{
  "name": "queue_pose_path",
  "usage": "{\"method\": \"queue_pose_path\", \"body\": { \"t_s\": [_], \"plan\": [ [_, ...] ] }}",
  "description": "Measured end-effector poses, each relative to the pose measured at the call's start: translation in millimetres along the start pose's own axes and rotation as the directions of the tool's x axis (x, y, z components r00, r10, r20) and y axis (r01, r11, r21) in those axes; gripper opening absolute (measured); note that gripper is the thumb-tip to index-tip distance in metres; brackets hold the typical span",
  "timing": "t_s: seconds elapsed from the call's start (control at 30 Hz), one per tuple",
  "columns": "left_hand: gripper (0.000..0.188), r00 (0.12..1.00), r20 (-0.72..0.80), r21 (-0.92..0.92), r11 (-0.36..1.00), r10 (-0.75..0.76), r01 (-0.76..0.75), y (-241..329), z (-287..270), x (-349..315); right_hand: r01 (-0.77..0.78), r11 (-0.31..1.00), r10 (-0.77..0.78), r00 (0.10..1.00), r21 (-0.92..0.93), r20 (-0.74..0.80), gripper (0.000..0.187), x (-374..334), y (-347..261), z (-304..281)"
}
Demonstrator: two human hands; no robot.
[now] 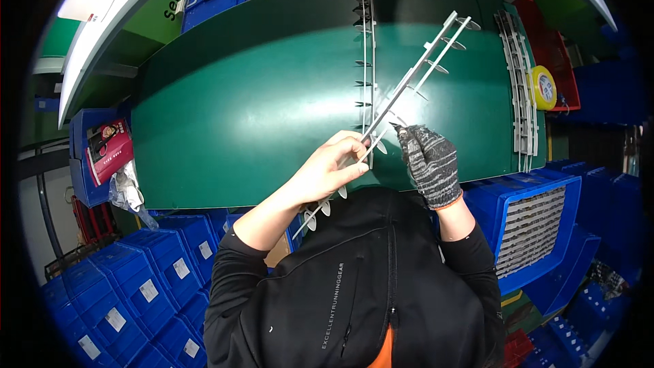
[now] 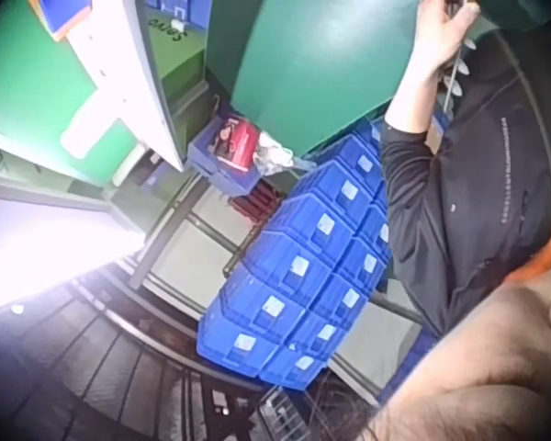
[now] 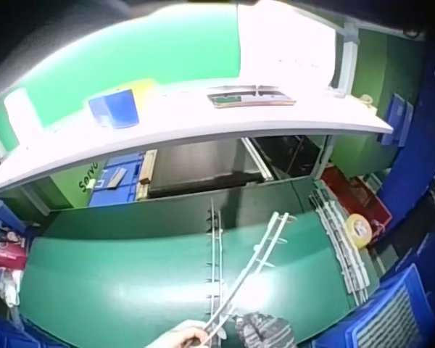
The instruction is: The person trims molded plastic parts with a small blade, fits the pieces together by hand, and stacks them into a plastic crate.
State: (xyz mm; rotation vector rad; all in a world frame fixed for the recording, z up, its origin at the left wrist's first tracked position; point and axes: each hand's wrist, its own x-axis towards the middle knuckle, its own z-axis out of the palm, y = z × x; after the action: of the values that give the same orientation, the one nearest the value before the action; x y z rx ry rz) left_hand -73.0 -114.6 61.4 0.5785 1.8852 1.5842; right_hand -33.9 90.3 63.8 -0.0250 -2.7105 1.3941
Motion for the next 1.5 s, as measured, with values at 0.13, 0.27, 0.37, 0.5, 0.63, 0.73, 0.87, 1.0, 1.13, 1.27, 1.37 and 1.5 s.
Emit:
{"method": "queue_pose_path", "body": {
  "t_s": [0.13,0.27,0.37,0.5,0.63,0.73,0.87,1.0,1.13,1.27,1.37,1.5],
  "plan": [
    [0.014,0.996,-0.061,0.107,0.992,0.072,-0.066,-4,2,1,0.275,0.959,-0.269,0.96,-0.064,0.081,0.014,-9,3,9],
    [0.014,0.99,-0.135,0.245,0.97,0.026,0.007,-1,7,1,-0.139,0.946,0.101,0.985,0.292,0.142,0.014,-13,0,8],
    [0.016,0.974,-0.18,0.478,0.878,0.137,-0.034,3,19,4,-0.125,0.926,0.174,0.979,0.356,-0.109,0.014,-5,-8,23],
    [0.029,0.955,-0.203,0.53,0.845,0.217,-0.08,10,19,6,-0.195,0.853,0.29,0.948,0.485,-0.128,0.013,4,-10,24],
    [0.035,0.953,-0.278,0.123,0.989,0.119,-0.087,0,-10,-2,-0.182,0.455,0.446,0.894,0.871,-0.047,0.012,6,-4,0],
    [0.024,0.986,-0.168,-0.116,0.993,0.014,-0.034,-15,-18,-6,-0.125,0.428,0.314,0.949,0.895,-0.018,0.013,9,-9,-13],
    [0.02,0.988,-0.141,-0.324,0.946,-0.057,0.009,-17,-5,-6,-0.01,0.614,0.316,0.919,0.789,-0.234,0.017,9,-13,10],
    [0.018,0.963,-0.269,-0.377,0.917,0.024,-0.128,-18,4,0,0.128,0.98,-0.126,0.992,0.155,-0.021,0.013,-7,-24,19],
    [0.018,0.949,-0.316,-0.419,0.896,0.007,-0.146,-21,10,3,0.22,0.975,-0.221,0.975,-0.031,-0.011,0.017,-7,-19,24],
    [0.018,0.949,-0.315,-0.453,0.879,-0.005,-0.146,-21,13,4,0.239,0.966,-0.242,0.97,-0.096,-0.015,0.018,-10,-19,25],
    [0.014,0.939,-0.343,-0.447,0.882,-0.015,-0.149,-20,15,5,0.13,0.984,-0.141,0.986,0.121,0.09,0.019,-13,-9,28],
    [0.01,0.866,-0.457,0.175,0.975,0.204,-0.137,-25,12,9,-0.659,0.189,-0.125,0.719,0.728,0.684,0.03,-14,-21,3]
  ]
}}
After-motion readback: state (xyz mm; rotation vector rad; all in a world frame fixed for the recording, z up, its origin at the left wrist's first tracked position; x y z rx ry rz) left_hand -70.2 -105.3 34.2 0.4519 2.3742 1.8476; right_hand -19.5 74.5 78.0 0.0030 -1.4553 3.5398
